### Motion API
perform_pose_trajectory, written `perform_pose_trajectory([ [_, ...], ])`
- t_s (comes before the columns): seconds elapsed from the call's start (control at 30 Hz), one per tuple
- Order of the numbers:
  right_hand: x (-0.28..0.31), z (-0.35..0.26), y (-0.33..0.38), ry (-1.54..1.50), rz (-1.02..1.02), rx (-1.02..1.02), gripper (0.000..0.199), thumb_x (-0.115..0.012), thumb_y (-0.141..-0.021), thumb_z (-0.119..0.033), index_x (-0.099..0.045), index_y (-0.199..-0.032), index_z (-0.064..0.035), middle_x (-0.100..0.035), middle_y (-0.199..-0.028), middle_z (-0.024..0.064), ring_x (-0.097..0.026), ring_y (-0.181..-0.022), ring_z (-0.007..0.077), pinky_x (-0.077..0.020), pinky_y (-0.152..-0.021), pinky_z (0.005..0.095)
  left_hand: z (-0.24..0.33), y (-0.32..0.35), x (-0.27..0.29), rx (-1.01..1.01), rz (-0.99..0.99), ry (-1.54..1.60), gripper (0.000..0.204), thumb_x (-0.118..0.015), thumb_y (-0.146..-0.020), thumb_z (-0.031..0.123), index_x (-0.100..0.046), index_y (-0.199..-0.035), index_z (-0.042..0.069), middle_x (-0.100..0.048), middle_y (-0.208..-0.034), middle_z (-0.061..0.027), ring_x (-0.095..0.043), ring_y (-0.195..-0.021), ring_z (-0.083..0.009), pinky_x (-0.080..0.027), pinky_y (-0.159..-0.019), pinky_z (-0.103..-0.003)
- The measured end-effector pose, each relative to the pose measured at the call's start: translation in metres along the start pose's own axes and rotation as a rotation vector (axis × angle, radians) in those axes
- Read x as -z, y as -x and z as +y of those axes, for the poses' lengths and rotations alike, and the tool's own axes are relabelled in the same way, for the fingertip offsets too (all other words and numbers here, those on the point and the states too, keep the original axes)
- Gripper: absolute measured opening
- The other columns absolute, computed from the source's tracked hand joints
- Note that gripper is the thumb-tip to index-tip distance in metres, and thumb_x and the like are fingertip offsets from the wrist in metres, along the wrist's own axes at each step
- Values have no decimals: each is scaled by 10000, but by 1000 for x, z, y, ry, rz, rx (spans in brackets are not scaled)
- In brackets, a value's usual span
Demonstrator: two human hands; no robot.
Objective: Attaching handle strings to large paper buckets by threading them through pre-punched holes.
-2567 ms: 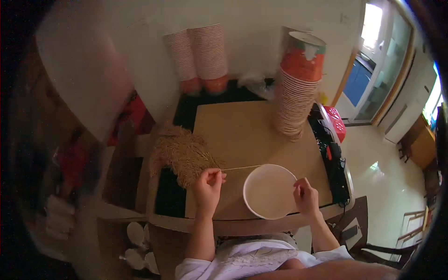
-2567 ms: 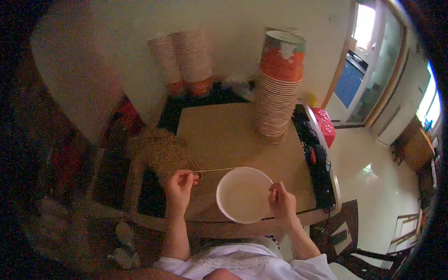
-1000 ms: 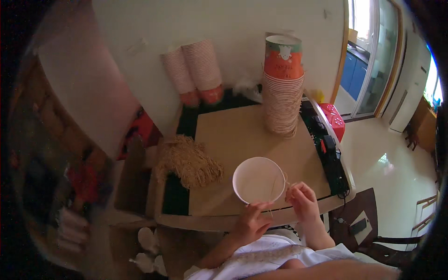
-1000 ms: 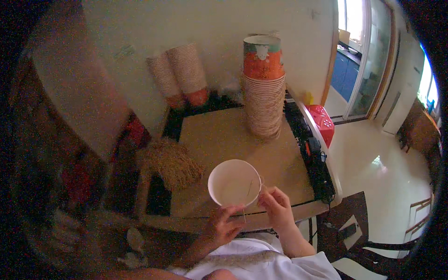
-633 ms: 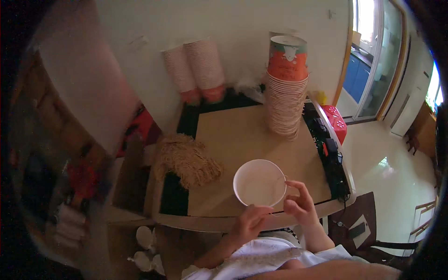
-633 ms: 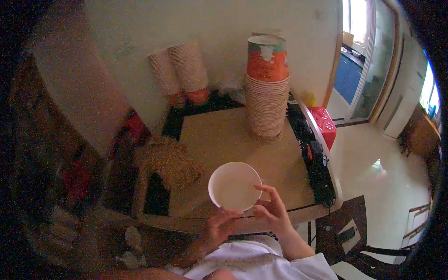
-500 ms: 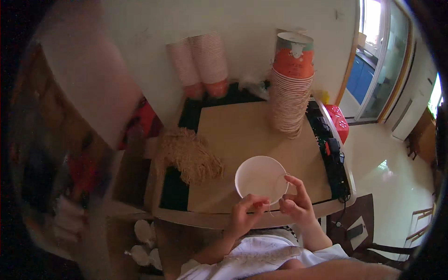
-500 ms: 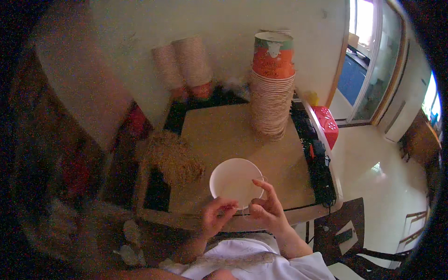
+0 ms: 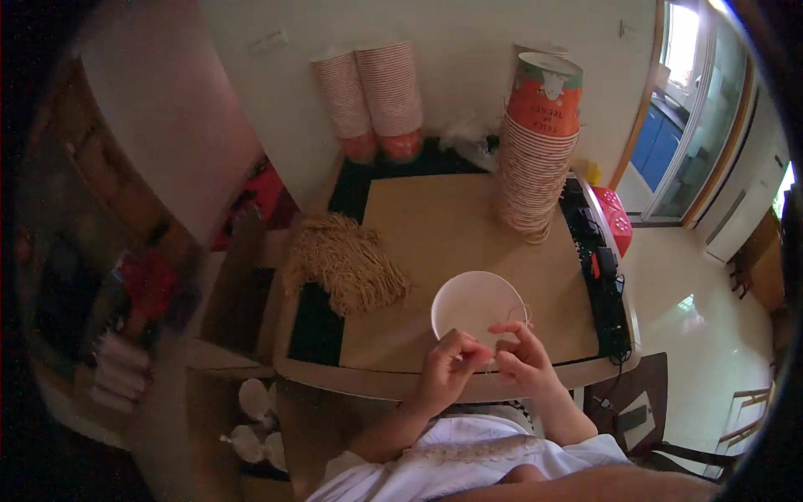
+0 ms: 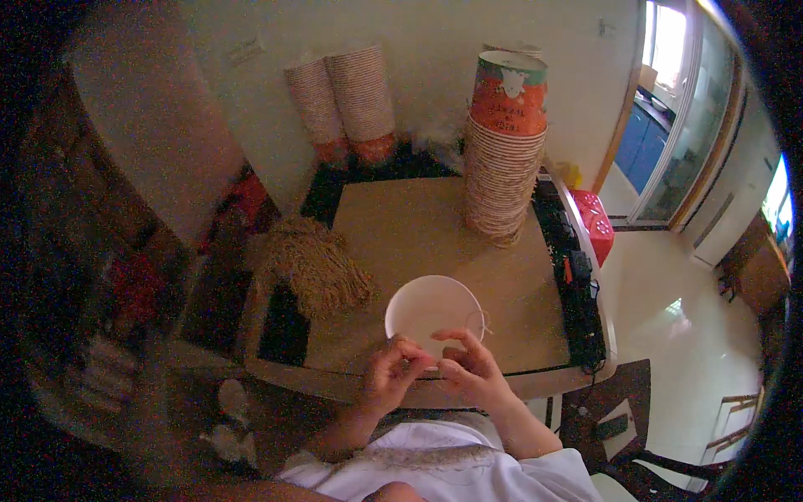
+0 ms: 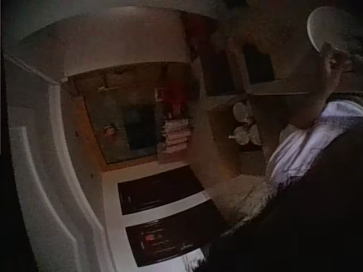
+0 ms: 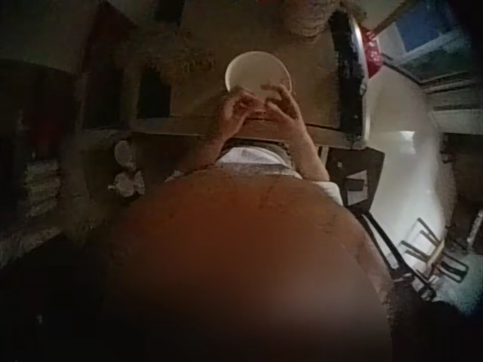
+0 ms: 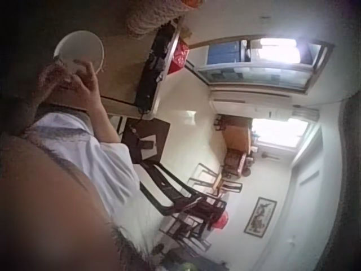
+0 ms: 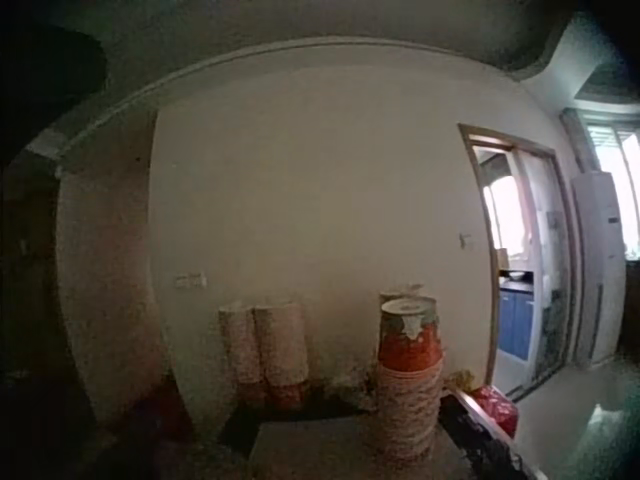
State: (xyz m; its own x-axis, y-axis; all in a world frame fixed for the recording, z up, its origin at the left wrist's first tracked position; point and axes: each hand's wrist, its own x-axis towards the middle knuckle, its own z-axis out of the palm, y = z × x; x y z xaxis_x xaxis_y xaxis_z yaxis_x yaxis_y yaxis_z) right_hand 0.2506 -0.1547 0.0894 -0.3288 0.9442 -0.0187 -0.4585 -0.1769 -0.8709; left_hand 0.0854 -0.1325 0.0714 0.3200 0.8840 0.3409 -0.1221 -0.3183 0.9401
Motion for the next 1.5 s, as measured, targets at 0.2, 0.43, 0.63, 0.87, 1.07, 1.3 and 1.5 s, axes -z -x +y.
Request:
perform_pose_trajectory([
  [0.2, 5, 12, -6, 522, 148, 224, 172, -604, -804, -26, -550, -964, -59, -401, -626, -59, -317, -534, 15, -254, -465, 175, 8, -6, 1, -247, 115, -473, 55, -544, -832, 42, -497, -806, 30, -483, -749, -98, -506, -681, -201, -406, -605, -294],
  [0.43, 9, 30, -9, 516, 189, 252, 70, -631, -750, 3, -598, -810, -12, -569, -733, 5, -453, -584, 18, -330, -485, 161, -5, 2, 2, -114, 48, -440, 78, -504, -855, 52, -477, -793, 13, -463, -709, -104, -498, -656, -204, -393, -594, -292],
  [0.63, 25, -20, -15, 510, 285, 459, 50, -603, -757, 17, -582, -786, -17, -591, -724, 8, -478, -584, 41, -381, -493, 195, -38, 11, 35, -13, 306, -386, 189, -547, -845, 84, -445, -706, 6, -436, -611, -101, -464, -534, -231, -371, -494, -320],
  [0.87, 37, -81, 10, 719, 664, 727, 104, -611, -737, 38, -545, -792, -21, -496, -721, -22, -426, -604, 22, -353, -556, 151, -53, -4, 43, 112, 299, -579, 262, -626, -785, 133, -413, -914, 51, -514, -637, -60, -518, -542, -190, -430, -509, -317],
  [1.07, 25, -84, 9, 519, 549, 831, 78, -599, -758, 15, -532, -775, -21, -476, -810, 10, -450, -673, 51, -359, -567, 162, -74, -26, 55, 64, 296, -579, 265, -600, -747, 65, -473, -978, 40, -557, -692, -86, -573, -611, -213, -463, -558, -325],
  [1.3, 51, -19, -38, 1104, 452, 624, 94, -643, -693, -16, -575, -748, -51, -545, -981, 122, -522, -904, 286, -424, -776, 352, -73, -47, 58, 96, 279, -692, 290, -616, -725, 81, -513, -994, 46, -573, -729, -85, -591, -679, -250, -471, -621, -356],
  [1.5, 66, 21, -46, 1153, 423, 539, 134, -663, -686, -19, -587, -789, -59, -546, -956, 116, -520, -906, 291, -428, -786, 348, -67, -72, 53, 100, 201, -947, 156, -618, -740, 124, -583, -859, 28, -607, -804, -119, -591, -712, -262, -470, -653, -356],
])
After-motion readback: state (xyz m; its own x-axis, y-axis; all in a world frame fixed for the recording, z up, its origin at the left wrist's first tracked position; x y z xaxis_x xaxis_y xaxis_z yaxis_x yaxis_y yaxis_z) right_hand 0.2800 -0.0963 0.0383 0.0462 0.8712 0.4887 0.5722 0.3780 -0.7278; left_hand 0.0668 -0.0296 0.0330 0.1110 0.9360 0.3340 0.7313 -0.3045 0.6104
